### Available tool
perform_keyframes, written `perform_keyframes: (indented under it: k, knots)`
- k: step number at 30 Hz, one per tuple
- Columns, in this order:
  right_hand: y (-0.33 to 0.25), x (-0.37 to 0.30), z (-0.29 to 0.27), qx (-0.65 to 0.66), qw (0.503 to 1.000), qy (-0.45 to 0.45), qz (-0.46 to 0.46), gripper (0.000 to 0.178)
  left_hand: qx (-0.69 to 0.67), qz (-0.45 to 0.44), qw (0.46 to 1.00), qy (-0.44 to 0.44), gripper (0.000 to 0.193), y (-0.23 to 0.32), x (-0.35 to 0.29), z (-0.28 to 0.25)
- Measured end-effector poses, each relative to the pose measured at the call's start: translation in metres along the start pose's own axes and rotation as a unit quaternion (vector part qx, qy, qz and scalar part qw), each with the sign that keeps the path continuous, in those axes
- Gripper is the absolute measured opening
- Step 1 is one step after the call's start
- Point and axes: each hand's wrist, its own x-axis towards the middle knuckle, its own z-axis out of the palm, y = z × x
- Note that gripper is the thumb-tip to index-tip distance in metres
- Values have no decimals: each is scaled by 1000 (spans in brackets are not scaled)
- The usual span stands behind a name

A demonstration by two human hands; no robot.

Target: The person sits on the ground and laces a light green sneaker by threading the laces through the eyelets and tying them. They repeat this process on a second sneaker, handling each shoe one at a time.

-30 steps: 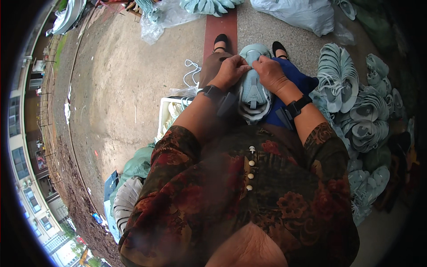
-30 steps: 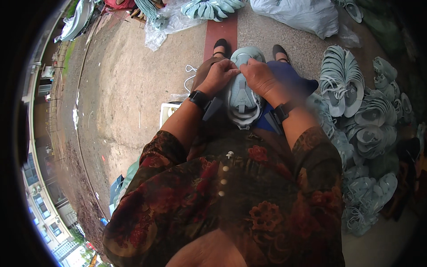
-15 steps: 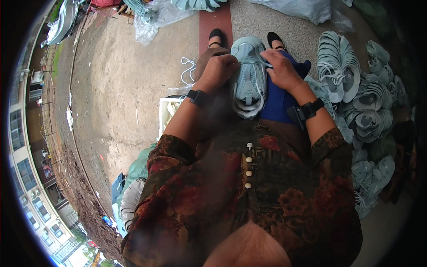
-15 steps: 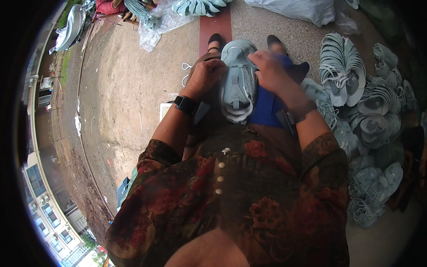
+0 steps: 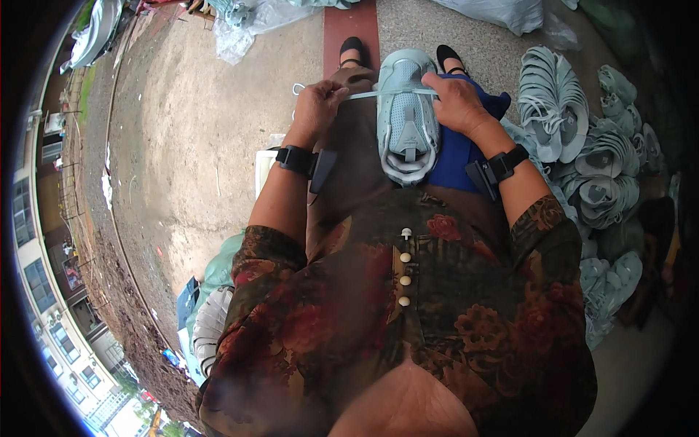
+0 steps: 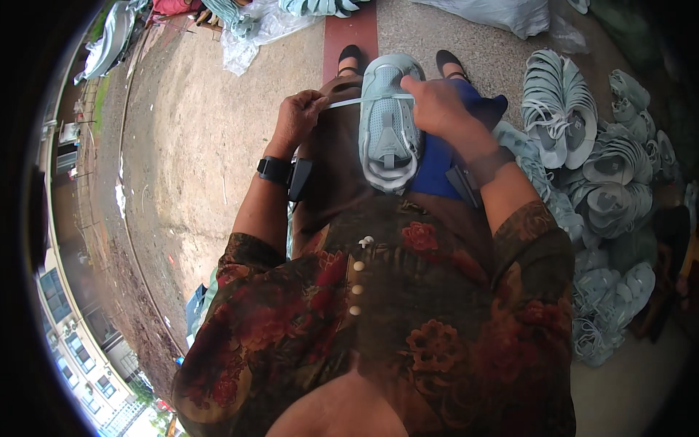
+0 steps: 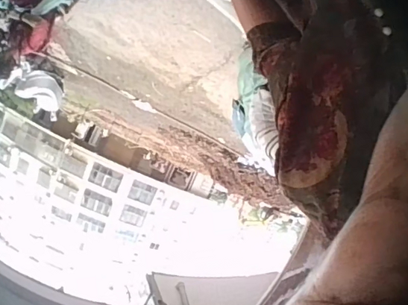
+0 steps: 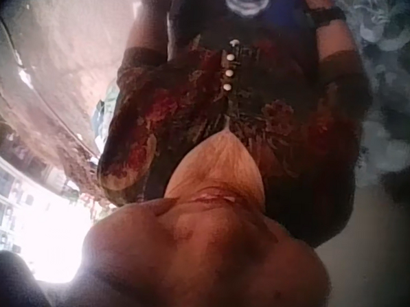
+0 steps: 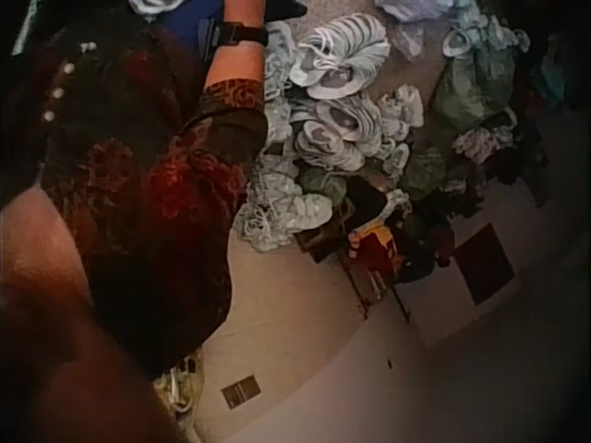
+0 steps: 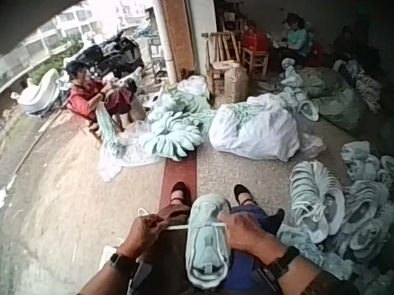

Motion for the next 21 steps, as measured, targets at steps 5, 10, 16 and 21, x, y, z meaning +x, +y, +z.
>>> perform_keyframes:
  k: [5, 10, 16, 21]
  knots:
    - [14, -3, -1, -105, 990, 4, -97, 15, 210, 36, 974, 81, 11, 9, 6, 3]
    - [26, -6, -2, -85, 987, 10, -133, 9, 159, 343, 919, 112, 13, 26, 9, 24]
    - [29, -12, -17, -61, 995, 34, -75, 5, 162, 307, 938, 1, 12, 25, 1, 34]
    - [91, -65, -53, 46, 992, 75, 94, 13, 164, 241, 957, 12, 11, -14, -5, -18]
